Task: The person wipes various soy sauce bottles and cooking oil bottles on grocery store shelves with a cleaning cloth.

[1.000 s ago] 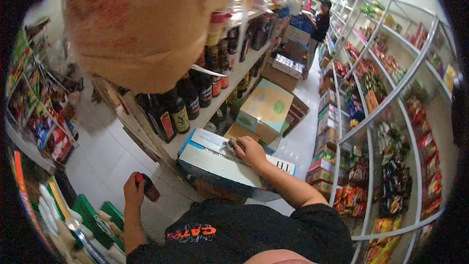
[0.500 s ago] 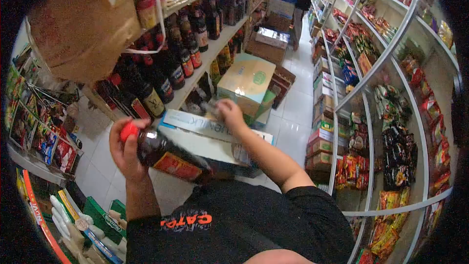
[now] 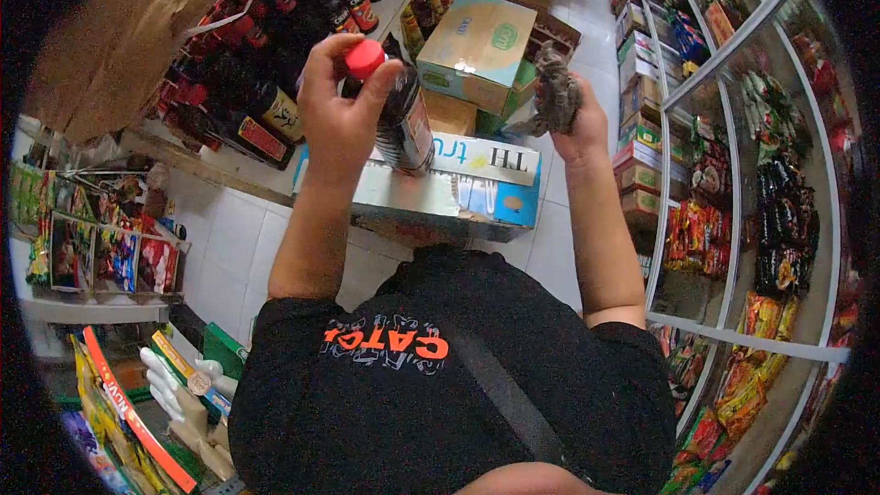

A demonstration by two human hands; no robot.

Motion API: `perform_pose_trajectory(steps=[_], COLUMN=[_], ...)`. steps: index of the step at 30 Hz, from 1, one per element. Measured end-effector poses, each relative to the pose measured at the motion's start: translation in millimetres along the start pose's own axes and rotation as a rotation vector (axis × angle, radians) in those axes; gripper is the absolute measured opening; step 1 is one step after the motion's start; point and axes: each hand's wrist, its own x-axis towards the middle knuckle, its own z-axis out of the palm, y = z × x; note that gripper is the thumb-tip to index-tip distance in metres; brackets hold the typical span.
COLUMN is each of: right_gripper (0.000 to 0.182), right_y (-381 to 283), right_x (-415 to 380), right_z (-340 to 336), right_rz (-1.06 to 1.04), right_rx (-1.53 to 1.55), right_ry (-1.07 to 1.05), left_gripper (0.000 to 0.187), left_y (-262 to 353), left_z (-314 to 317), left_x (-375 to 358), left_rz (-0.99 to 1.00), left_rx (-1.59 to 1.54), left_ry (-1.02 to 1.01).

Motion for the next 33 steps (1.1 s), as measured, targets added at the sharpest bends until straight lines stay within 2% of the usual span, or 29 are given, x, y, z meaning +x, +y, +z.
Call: perform_pose_trajectory(steps=[2, 3, 4, 6, 8, 9, 10, 11, 13, 14, 16, 19, 22, 24, 28, 29, 33], right_gripper=[0.030, 0.026, 0.028, 0.028, 0.028, 0.031, 0.033, 0.035, 0.033, 0.031, 0.030, 0.028, 0.027, 0.027, 0.026, 0.027, 0.028], right_y=[15.5, 21.9, 30.2, 51.7, 58.2, 50.4, 56.1, 59.4, 76.9, 80.1, 108.3, 165.6, 139.9, 100.9, 58.3, 64.1, 124.1], right_x=[-6.6, -8.3, -12.6, -13.8, -24.0, -36.1, -38.5, -43.2, -50.0, -53.7, -46.3, -25.8, -29.8, -43.9, -51.1, -45.1, 2.3], right_z=[5.7, 19.7, 30.1, 40.8, 75.7, 102.5, 117.5, 128.0, 140.8, 143.1, 125.0, 74.7, 90.7, 128.1, 161.7, 158.9, 93.7], right_rz=[0.009, 0.051, 0.020, 0.036, -0.023, 0.071, -0.007, -0.212, -0.493, -0.530, -0.493, -0.014, 0.143, 0.018, -0.316, -0.206, 0.141], right_rx=[-0.037, -0.055, -0.057, -0.130, -0.192, -0.149, -0.189, -0.494, -0.751, -0.758, -0.704, -0.448, -0.450, -0.449, -0.576, -0.518, -0.769], right_ry=[-0.024, 0.062, -0.026, -0.087, -0.203, -0.217, -0.323, -0.360, -0.367, -0.358, -0.322, -0.163, -0.147, -0.284, -0.671, -0.673, -0.521], left_gripper=[0.035, 0.030, 0.029, 0.028, 0.027, 0.028, 0.028, 0.028, 0.029, 0.030, 0.030, 0.032, 0.036, 0.038, 0.031, 0.031, 0.032], left_y=[4.8, 0.0, -5.7, -8.6, -8.0, -2.4, 2.2, 2.9, 1.8, 2.5, 2.9, -0.9, 6.3, 8.4, 12.6, 10.9, 2.2], left_z=[-0.1, 1.9, 4.3, 3.8, 3.6, 3.4, 2.3, 0.3, -3.9, -7.1, -13.7, -22.8, -25.9, -27.2, -31.3, -32.3, -36.7], left_x=[10.6, 11.3, 11.8, 6.4, 1.1, -0.5, -2.4, -5.1, -11.4, -13.9, -17.9, -25.0, -30.8, -34.6, -42.1, -41.6, -39.2], left_rz=[-0.041, -0.115, -0.076, -0.136, -0.047, -0.002, 0.039, 0.008, -0.061, -0.069, -0.085, -0.048, 0.066, 0.205, 0.268, 0.251, 0.164], left_rx=[0.027, -0.081, -0.123, -0.193, -0.199, -0.165, -0.131, -0.171, -0.250, -0.257, -0.270, -0.232, -0.104, 0.029, 0.013, -0.008, -0.075], left_ry=[-0.078, -0.094, -0.107, -0.136, -0.156, -0.148, -0.139, -0.126, -0.102, -0.080, -0.036, -0.033, -0.061, -0.099, -0.124, -0.119, -0.079])
